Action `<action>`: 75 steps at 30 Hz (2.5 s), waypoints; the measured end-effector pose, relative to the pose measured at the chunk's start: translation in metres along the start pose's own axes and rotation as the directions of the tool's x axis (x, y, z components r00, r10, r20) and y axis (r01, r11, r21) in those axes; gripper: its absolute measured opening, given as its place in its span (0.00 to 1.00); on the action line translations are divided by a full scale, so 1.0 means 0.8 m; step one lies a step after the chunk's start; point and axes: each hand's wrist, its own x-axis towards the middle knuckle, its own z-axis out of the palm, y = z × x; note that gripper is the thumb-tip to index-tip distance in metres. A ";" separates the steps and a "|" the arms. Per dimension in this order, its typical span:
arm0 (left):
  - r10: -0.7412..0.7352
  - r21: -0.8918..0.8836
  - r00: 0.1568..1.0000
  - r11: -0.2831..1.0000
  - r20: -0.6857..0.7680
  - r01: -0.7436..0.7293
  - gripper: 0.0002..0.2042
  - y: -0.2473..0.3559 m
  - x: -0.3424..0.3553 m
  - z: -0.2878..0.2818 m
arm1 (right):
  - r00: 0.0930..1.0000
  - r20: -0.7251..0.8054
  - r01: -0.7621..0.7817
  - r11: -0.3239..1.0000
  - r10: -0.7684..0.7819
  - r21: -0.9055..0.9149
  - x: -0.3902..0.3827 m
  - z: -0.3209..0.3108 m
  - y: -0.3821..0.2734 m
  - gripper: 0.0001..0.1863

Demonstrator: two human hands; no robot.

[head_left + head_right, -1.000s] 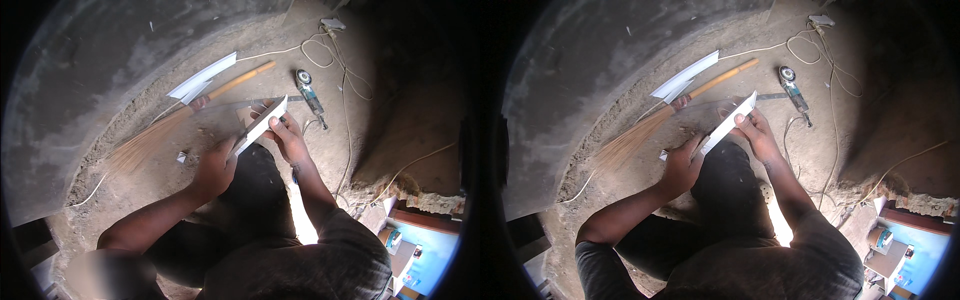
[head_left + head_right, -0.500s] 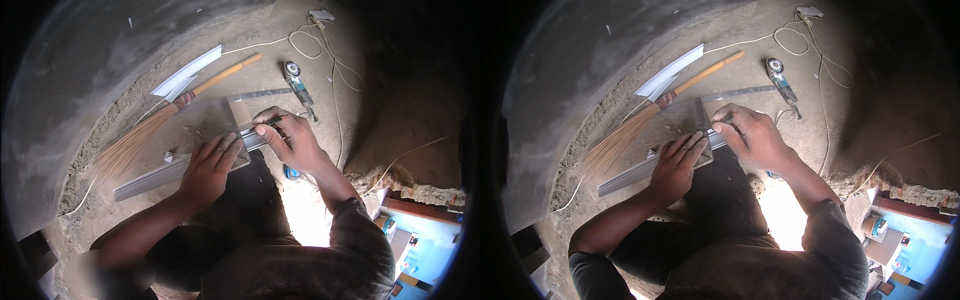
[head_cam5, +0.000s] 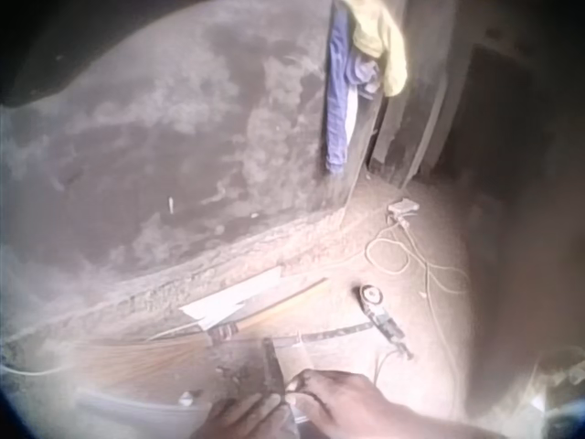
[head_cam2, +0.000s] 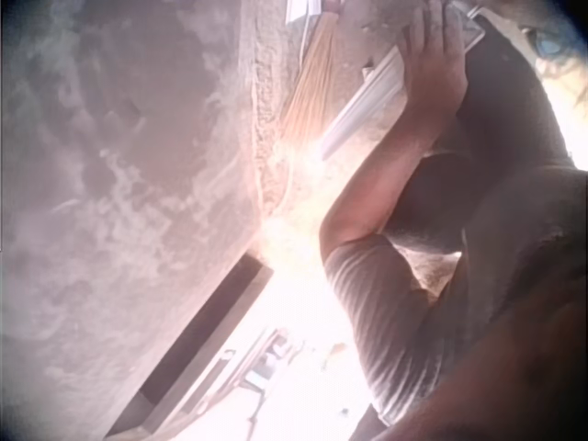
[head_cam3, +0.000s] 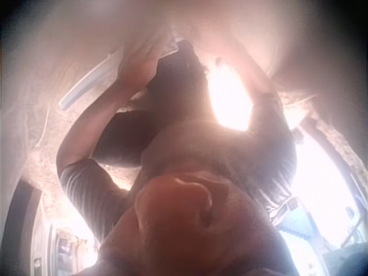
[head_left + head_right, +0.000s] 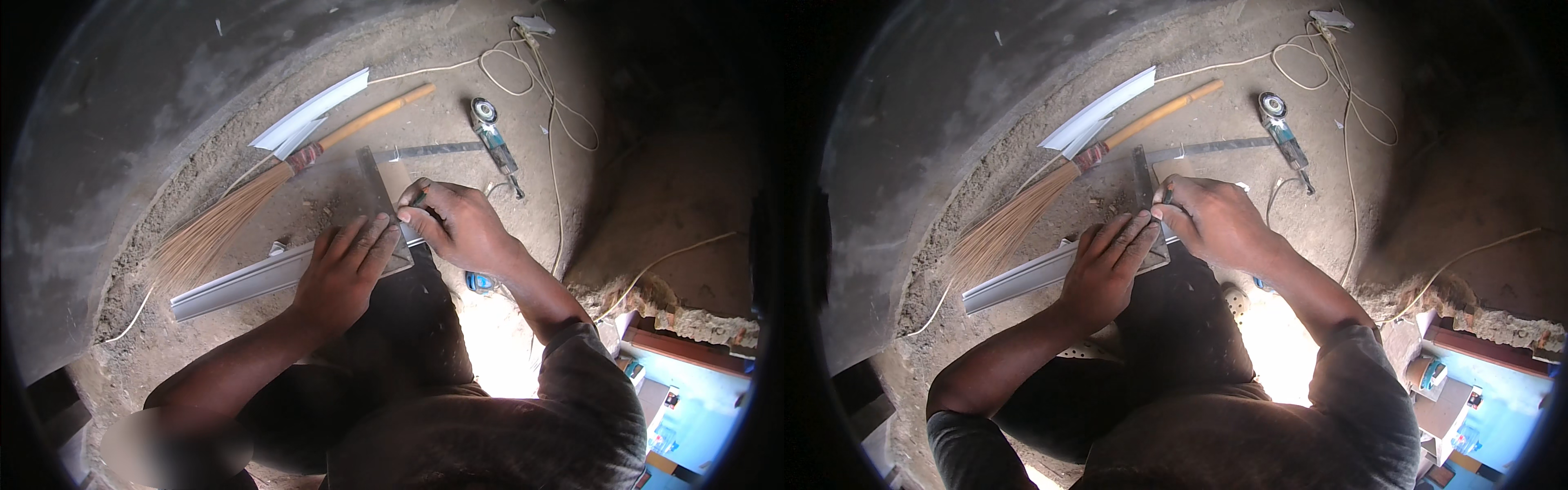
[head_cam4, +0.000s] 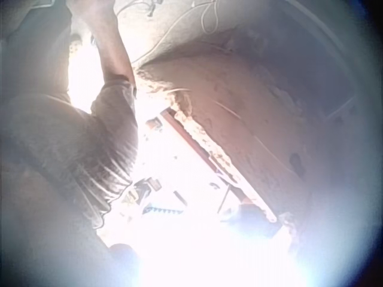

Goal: The person measures and marks a white metal profile using a tape measure and marker. They then use an angle grinder to cut the profile and smooth the edges. The person repeats this process for multiple pieces, measuring, marking, cutting, and smoothing each one.

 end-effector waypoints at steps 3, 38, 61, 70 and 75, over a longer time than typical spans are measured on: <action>-0.003 0.015 1.000 1.000 0.003 0.003 0.25 0.000 0.001 0.001 | 1.000 -0.014 0.010 1.000 -0.010 -0.009 0.000 0.002 0.001 0.08; -0.810 -0.863 0.586 0.303 -0.010 0.404 0.09 -0.156 -0.116 -0.115 | 0.968 0.231 -0.027 0.961 0.093 -0.275 0.016 -0.024 0.113 0.39; -0.697 -0.921 0.635 0.386 -0.332 -0.058 0.41 -0.077 -0.103 -0.222 | 0.726 -0.073 0.673 0.684 -0.684 0.280 0.230 0.018 -0.132 0.41; -0.650 -0.711 0.319 0.692 -0.690 -0.128 0.24 -0.024 0.004 -0.310 | 0.558 -0.423 0.783 0.622 -0.714 -0.017 0.283 -0.016 -0.230 0.37; -0.592 -0.629 0.216 0.744 -0.777 -0.224 0.18 -0.041 0.032 -0.335 | 0.608 -0.539 0.697 0.717 -0.583 0.009 0.296 -0.048 -0.217 0.42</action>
